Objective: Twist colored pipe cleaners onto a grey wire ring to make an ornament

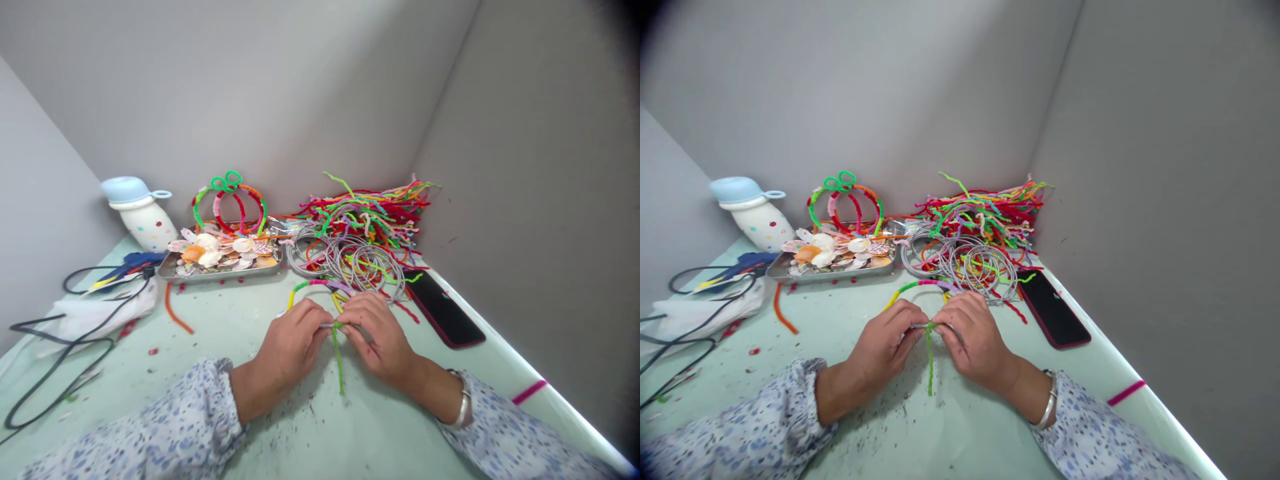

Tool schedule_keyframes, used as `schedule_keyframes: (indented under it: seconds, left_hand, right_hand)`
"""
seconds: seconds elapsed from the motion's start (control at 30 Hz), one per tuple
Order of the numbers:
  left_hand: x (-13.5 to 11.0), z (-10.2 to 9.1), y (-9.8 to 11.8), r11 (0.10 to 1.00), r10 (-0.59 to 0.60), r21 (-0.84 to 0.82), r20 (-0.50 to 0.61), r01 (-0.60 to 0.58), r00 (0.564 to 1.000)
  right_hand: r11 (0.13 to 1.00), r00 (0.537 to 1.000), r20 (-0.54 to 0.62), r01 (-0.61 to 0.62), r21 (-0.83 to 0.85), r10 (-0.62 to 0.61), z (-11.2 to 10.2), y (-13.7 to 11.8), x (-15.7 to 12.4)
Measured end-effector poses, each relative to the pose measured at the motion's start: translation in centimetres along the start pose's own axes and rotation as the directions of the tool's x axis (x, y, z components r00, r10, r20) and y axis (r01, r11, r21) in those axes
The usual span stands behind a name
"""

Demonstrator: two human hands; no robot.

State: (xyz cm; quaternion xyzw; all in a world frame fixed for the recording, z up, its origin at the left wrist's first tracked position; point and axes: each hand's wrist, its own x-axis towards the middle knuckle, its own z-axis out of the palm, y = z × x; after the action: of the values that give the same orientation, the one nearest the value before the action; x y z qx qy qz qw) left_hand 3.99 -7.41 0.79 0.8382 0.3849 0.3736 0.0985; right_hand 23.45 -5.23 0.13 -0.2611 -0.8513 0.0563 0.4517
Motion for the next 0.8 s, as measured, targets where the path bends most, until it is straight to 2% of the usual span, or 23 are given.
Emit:
schedule_keyframes:
  seconds: [0.47,0.8]
  left_hand:
    - [-0.19,-0.01,0.02,1.0,0.009,0.009,0.01,-0.009,1.0]
    - [-0.08,-0.41,0.78,0.992,-0.075,-0.104,0.029,0.077,0.997]
  right_hand:
    - [1.0,1.0,0.023,0.006,-0.014,-0.005,0.08,0.13,-0.02]
    - [0.999,0.999,0.018,0.039,-0.024,-0.038,-0.02,-0.07,0.01]
